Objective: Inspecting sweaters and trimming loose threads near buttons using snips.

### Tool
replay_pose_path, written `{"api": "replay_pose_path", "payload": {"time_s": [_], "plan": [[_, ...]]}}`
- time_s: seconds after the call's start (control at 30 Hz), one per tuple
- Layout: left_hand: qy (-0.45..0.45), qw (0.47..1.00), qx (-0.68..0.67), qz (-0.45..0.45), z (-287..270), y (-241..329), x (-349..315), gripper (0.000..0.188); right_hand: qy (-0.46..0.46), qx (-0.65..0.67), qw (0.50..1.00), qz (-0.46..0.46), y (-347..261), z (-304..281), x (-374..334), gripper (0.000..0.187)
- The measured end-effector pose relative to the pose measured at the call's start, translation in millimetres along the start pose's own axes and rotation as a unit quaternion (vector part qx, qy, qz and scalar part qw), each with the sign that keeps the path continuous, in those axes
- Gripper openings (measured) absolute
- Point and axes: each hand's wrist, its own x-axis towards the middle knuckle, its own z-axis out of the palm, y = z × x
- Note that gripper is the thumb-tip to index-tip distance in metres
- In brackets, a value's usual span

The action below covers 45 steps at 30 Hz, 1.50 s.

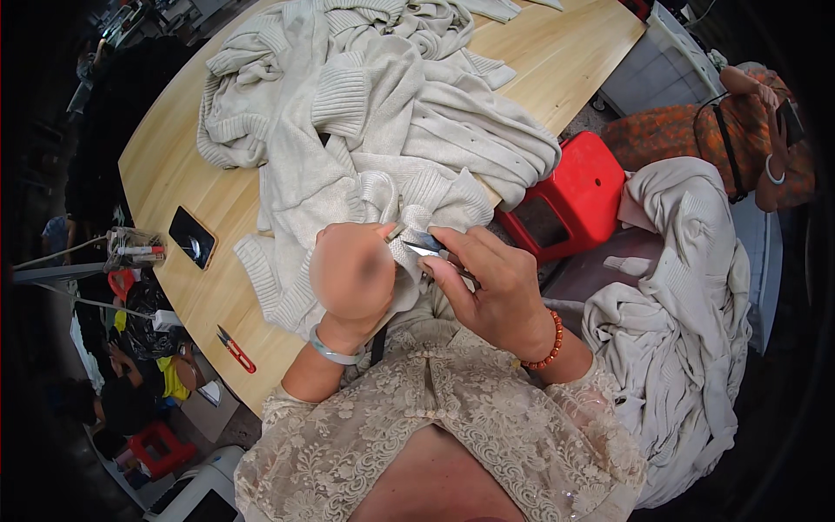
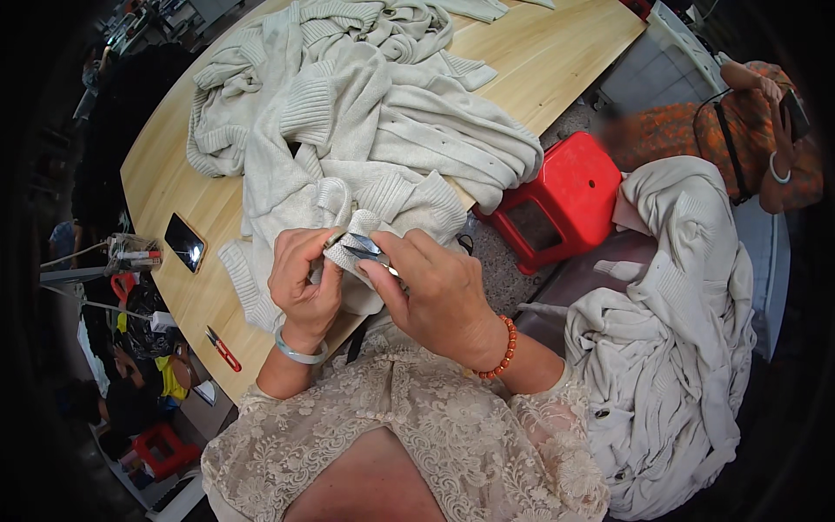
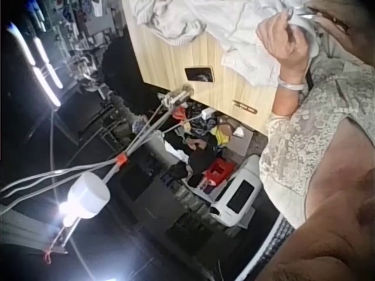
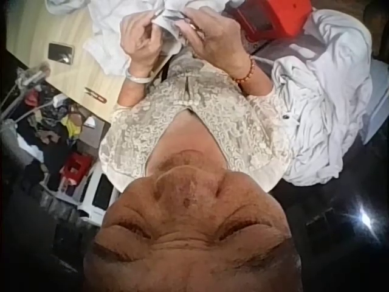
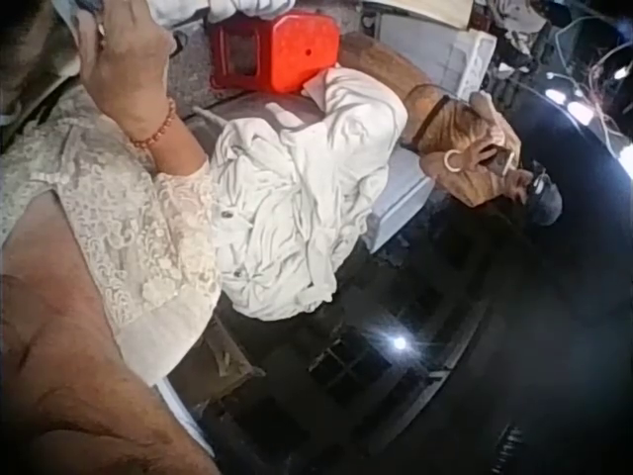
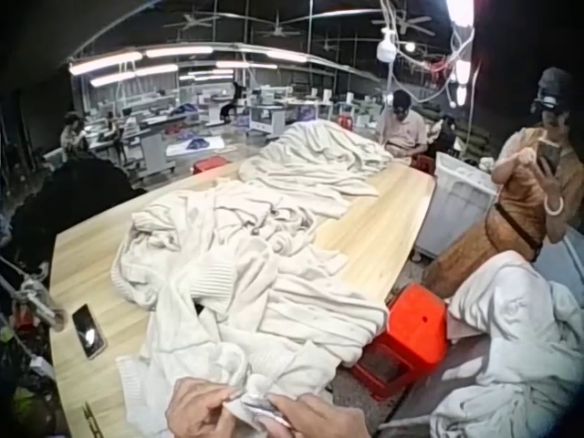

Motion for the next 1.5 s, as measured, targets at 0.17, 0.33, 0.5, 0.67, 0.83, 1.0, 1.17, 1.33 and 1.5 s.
{"api": "replay_pose_path", "payload": {"time_s": [0.17, 0.33, 0.5, 0.67, 0.83, 1.0, 1.17, 1.33, 1.5], "plan": [[0.001, 1.000, 0.005, 0.000, 0, 0, 0, 0.022, 0.000, -0.008, 1.000, -0.005, -1, 1, 0, 0.031], [0.001, 1.000, 0.001, 0.002, 0, 0, 0, 0.022, -0.009, -0.020, 0.999, -0.031, 4, 4, -1, 0.029], [-0.010, 1.000, -0.024, 0.003, -1, -5, -2, 0.022, -0.022, 0.005, 0.999, -0.044, 7, 0, 2, 0.028], [-0.011, 0.999, -0.052, 0.005, 0, -8, -4, 0.034, -0.031, -0.023, 0.997, -0.063, 6, -2, 3, 0.026], [-0.010, 0.999, -0.046, 0.022, 0, -8, -2, 0.035, -0.025, 0.006, 0.999, -0.030, 6, -1, 1, 0.024], [-0.002, 0.999, -0.027, 0.032, 2, -5, -2, 0.035, -0.010, -0.020, 1.000, -0.018, -1, 2, -1, 0.024], [-0.005, 1.000, -0.017, 0.020, 1, -2, -1, 0.035, -0.004, -0.075, 0.997, -0.022, -8, 1, -3, 0.026], [-0.003, 0.999, -0.046, -0.010, 3, -5, -6, 0.033, 0.021, -0.143, 0.987, -0.066, -6, 6, -5, 0.031], [-0.006, 0.998, -0.056, -0.022, 2, -3, -6, 0.033, 0.030, -0.123, 0.990, -0.060, -6, 8, -3, 0.029]]}}
